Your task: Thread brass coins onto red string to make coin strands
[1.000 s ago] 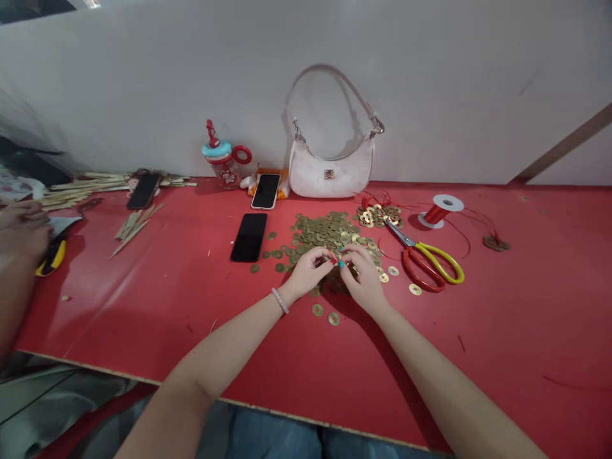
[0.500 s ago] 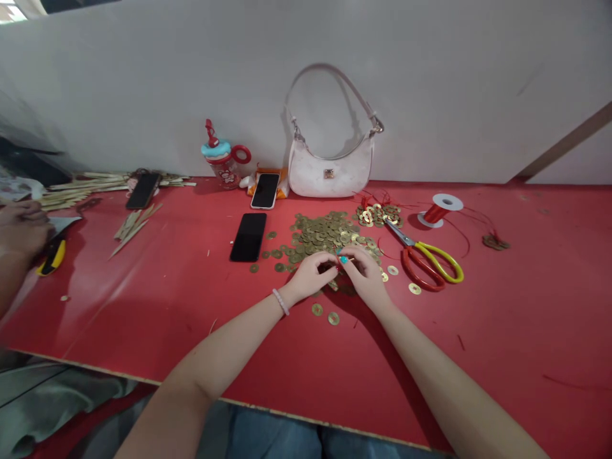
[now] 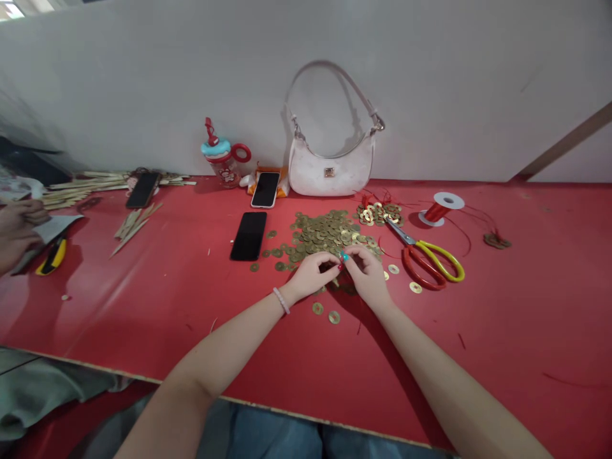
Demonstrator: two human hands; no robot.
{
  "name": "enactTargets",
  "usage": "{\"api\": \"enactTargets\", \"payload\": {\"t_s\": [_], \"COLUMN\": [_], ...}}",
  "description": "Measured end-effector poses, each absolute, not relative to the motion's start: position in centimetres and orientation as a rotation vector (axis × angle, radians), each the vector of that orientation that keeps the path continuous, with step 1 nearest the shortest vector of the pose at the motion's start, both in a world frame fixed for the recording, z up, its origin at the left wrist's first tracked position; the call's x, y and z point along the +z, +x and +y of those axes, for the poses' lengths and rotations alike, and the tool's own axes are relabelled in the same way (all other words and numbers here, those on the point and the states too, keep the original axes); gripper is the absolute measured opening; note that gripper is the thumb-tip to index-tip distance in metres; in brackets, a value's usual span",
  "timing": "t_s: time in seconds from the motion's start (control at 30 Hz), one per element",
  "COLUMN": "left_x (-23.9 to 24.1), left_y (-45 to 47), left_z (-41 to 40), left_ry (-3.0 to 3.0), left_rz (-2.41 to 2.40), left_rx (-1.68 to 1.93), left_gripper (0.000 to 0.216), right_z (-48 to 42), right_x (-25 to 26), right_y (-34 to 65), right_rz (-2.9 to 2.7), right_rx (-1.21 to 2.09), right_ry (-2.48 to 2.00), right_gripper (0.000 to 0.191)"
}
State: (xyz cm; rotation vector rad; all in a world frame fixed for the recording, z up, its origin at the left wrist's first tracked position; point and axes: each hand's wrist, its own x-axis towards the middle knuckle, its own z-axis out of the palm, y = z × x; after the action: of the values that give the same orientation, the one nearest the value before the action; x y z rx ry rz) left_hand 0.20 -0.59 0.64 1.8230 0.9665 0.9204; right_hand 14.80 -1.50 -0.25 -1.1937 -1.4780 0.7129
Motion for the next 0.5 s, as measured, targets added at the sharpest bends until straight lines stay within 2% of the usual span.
{"api": "enactTargets", "payload": {"t_s": [0.3,0.5], "left_x": [0.03,-0.05], "left_y": [0.12,0.01], "left_z": [-0.32,-0.04], "left_ry": [1.646,1.467], "left_rz": [1.002,1.087], "left_rx": [1.003,1.083], "left_gripper": [0.016,0.020], "right_z": [-1.55,-1.96], "right_x": [-0.01,0.34], "right_y": [14.74,14.67], "right_rz": [-1.181,-1.445], "right_rx": [0.889,0.802], "right_ry": [-1.228,-1.241], "right_gripper": [0.007,0.008]}}
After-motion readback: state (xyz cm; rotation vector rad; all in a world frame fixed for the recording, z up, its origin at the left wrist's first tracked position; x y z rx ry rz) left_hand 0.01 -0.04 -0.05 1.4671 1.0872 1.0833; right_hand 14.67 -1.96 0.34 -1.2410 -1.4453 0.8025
